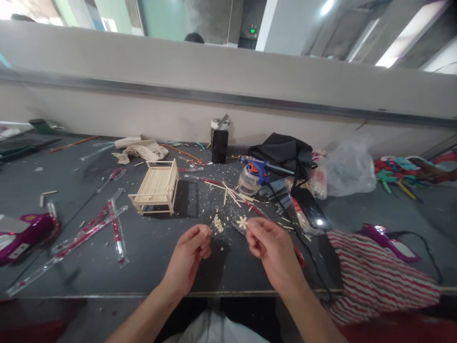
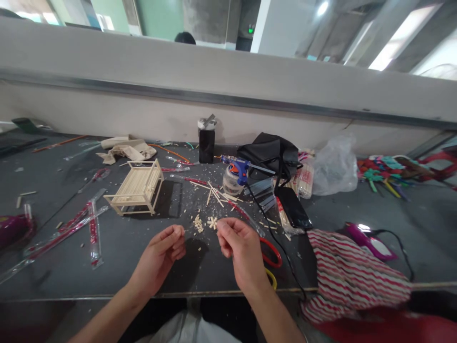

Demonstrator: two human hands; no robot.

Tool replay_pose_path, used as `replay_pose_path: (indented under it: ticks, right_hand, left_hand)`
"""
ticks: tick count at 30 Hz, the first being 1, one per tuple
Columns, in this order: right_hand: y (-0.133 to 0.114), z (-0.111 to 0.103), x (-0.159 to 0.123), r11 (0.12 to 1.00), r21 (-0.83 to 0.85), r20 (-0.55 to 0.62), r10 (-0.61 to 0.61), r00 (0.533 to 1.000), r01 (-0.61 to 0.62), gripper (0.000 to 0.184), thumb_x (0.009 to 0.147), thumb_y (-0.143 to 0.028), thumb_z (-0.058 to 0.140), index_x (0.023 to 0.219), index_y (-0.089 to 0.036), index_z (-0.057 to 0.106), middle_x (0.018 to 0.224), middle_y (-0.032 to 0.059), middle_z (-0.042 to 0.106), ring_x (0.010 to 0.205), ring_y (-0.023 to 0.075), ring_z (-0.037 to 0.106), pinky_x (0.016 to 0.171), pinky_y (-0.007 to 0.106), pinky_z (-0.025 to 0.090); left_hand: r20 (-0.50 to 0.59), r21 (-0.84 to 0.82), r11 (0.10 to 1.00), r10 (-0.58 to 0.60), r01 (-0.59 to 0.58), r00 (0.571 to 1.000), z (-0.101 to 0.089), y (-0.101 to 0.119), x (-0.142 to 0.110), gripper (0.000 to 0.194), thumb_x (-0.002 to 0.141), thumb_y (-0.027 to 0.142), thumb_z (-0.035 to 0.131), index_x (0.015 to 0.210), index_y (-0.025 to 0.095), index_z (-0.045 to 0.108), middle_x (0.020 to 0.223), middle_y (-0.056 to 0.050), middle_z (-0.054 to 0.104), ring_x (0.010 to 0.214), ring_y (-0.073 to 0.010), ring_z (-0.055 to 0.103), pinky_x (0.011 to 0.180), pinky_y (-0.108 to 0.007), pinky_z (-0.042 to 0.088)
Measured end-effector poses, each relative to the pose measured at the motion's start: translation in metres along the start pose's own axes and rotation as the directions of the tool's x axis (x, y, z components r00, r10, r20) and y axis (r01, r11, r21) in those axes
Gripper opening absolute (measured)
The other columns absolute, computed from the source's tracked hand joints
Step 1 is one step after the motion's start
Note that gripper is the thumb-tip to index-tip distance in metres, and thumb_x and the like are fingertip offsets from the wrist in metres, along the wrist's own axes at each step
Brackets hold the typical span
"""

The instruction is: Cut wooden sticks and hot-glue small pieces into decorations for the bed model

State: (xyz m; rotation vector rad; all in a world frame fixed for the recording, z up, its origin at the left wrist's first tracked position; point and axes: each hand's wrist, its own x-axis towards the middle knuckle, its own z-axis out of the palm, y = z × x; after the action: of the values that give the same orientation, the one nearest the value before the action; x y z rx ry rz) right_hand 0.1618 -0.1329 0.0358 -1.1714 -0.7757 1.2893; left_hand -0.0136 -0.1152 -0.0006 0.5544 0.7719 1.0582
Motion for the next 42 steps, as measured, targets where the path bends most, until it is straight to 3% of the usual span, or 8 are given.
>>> replay_pose_path:
  ticks: [6,10,14,19,36,42]
  right_hand:
    - [-0.004,0.002,0.0,0.999,0.045,0.031,0.03,0.999,-0.031,0.023,0.076,-0.036,0.074,0.07,-0.016,0.064,0.058,-0.0038,0.05,0.049,0.0056,0.037,0.042,0.019,0.026]
    - [-0.004,0.007,-0.001,0.999,0.008,0.035,0.035,0.999,-0.035,0.026,0.074,-0.038,0.075,0.068,-0.016,0.062,0.056,-0.0043,0.049,0.048,0.0062,0.037,0.042,0.019,0.025]
    - [-0.002,0.011,-0.002,0.999,-0.043,0.041,0.03,0.999,-0.028,0.027,0.075,-0.04,0.074,0.07,-0.016,0.064,0.056,-0.0042,0.049,0.049,0.0072,0.038,0.041,0.019,0.025]
    - [0.0,0.01,-0.003,0.995,-0.09,0.038,0.041,0.998,-0.037,0.029,0.073,-0.042,0.075,0.071,-0.015,0.065,0.058,-0.0034,0.052,0.049,0.0071,0.041,0.041,0.019,0.027]
    - [0.001,0.01,-0.003,0.988,-0.155,0.028,0.031,0.999,-0.026,0.028,0.072,-0.043,0.076,0.071,-0.016,0.065,0.055,-0.0046,0.051,0.047,0.0066,0.041,0.041,0.018,0.027]
    - [-0.002,0.011,-0.001,0.99,-0.142,0.022,0.028,0.999,-0.025,0.028,0.071,-0.042,0.076,0.071,-0.016,0.066,0.055,-0.0039,0.053,0.047,0.0069,0.041,0.04,0.019,0.028]
  left_hand:
    - [-0.176,0.138,0.982,0.152,-0.129,0.973,-0.007,0.01,0.005,0.04,0.083,0.046,0.062,0.062,0.018,0.044,0.054,0.008,0.025,0.049,-0.008,0.024,0.048,-0.022,0.028]
    - [-0.065,0.394,0.886,0.291,-0.244,0.955,0.007,0.017,0.002,0.041,0.083,0.051,0.06,0.062,0.017,0.05,0.058,0.004,0.041,0.057,-0.0102,0.038,0.058,-0.023,0.034]
    - [0.111,0.444,0.861,0.224,-0.25,0.968,0.028,0.019,-0.001,0.035,0.085,0.051,0.058,0.084,0.017,0.066,0.071,-0.001,0.057,0.068,-0.0133,0.049,0.069,-0.025,0.039]
    - [0.194,0.398,0.89,0.153,-0.22,0.969,0.041,0.019,0.002,0.031,0.084,0.046,0.062,0.075,0.016,0.063,0.066,0.0,0.056,0.067,-0.0133,0.051,0.07,-0.026,0.039]
    - [0.101,0.362,0.918,0.135,-0.163,0.986,0.042,0.009,0.007,0.03,0.077,0.04,0.071,0.067,0.015,0.059,0.058,0.001,0.054,0.056,-0.0105,0.048,0.058,-0.024,0.038]
    - [0.13,0.303,0.939,0.128,-0.162,0.983,0.037,0.009,0.007,0.029,0.077,0.042,0.071,0.074,0.014,0.063,0.064,0.0,0.057,0.058,-0.0107,0.051,0.062,-0.025,0.039]
